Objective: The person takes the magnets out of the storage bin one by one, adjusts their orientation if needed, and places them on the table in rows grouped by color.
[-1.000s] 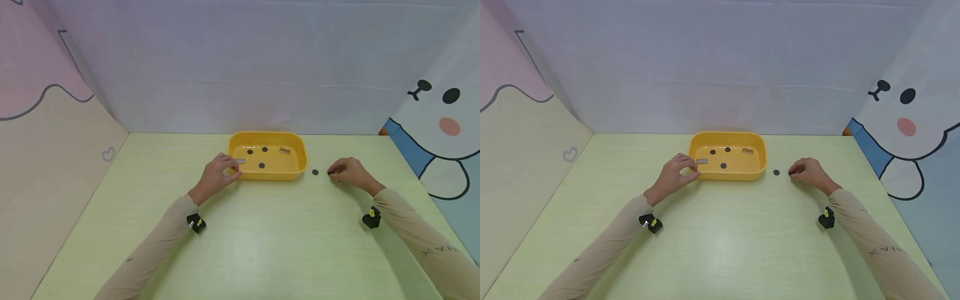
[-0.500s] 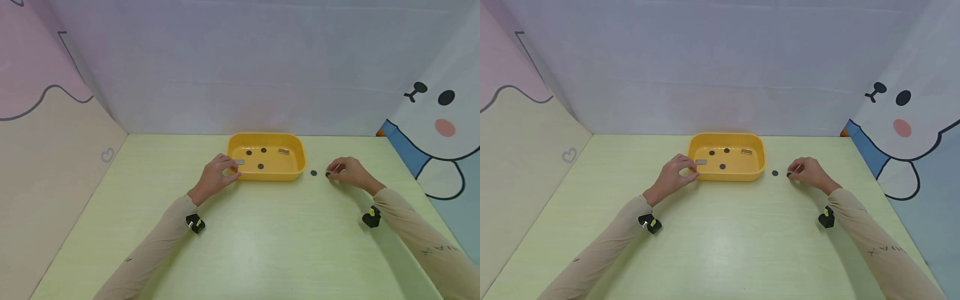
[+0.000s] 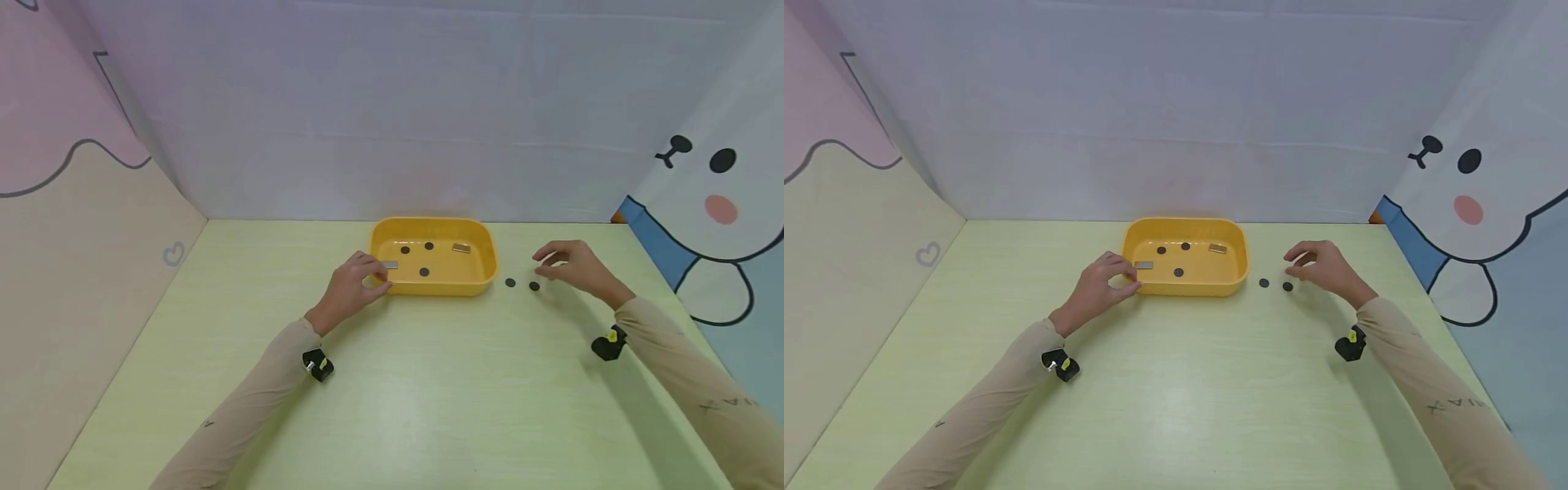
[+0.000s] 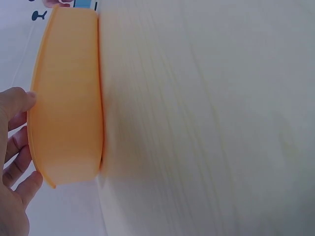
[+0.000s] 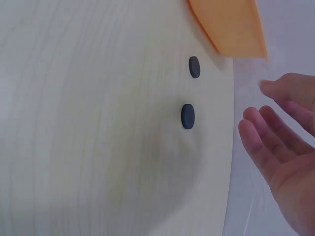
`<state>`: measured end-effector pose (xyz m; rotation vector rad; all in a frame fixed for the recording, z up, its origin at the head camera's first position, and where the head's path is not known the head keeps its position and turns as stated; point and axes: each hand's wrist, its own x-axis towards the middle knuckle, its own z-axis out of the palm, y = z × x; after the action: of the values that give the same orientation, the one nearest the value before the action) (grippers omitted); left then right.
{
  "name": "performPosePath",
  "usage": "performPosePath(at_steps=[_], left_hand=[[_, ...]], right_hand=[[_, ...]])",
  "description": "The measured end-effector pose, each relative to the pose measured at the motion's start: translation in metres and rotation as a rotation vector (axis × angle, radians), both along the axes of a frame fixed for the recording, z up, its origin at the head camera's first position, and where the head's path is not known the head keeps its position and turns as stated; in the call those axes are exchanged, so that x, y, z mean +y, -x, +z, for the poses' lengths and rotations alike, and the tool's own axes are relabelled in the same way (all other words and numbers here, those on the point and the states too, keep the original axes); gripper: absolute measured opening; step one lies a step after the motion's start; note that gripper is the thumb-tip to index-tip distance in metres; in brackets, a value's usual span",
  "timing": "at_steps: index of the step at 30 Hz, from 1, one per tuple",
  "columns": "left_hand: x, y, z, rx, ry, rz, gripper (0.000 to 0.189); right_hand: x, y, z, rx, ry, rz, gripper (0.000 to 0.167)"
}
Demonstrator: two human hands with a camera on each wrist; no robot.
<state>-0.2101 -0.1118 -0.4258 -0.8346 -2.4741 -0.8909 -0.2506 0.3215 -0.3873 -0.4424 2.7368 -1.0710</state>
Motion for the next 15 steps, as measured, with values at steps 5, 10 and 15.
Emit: performPosePath(at_steps=[5,10,15], left_hand=[[-0.001,0.0,-0.001,0.002,-0.004,0.001,0.014],[-0.001,0.0,-0.001,0.004,0.001,0.002,0.014],[0.0,-0.001,0.0,-0.004,0.008,0.008,0.014]], right_hand=[[-0.006,0.001,0.01,0.008,0.039,0.001,0.031],[-0.012,0.001,0.018,0.019,0.073,-0.023,0.033],[-0.018,0.001,0.023,0.035,0.111,-0.031,0.03]])
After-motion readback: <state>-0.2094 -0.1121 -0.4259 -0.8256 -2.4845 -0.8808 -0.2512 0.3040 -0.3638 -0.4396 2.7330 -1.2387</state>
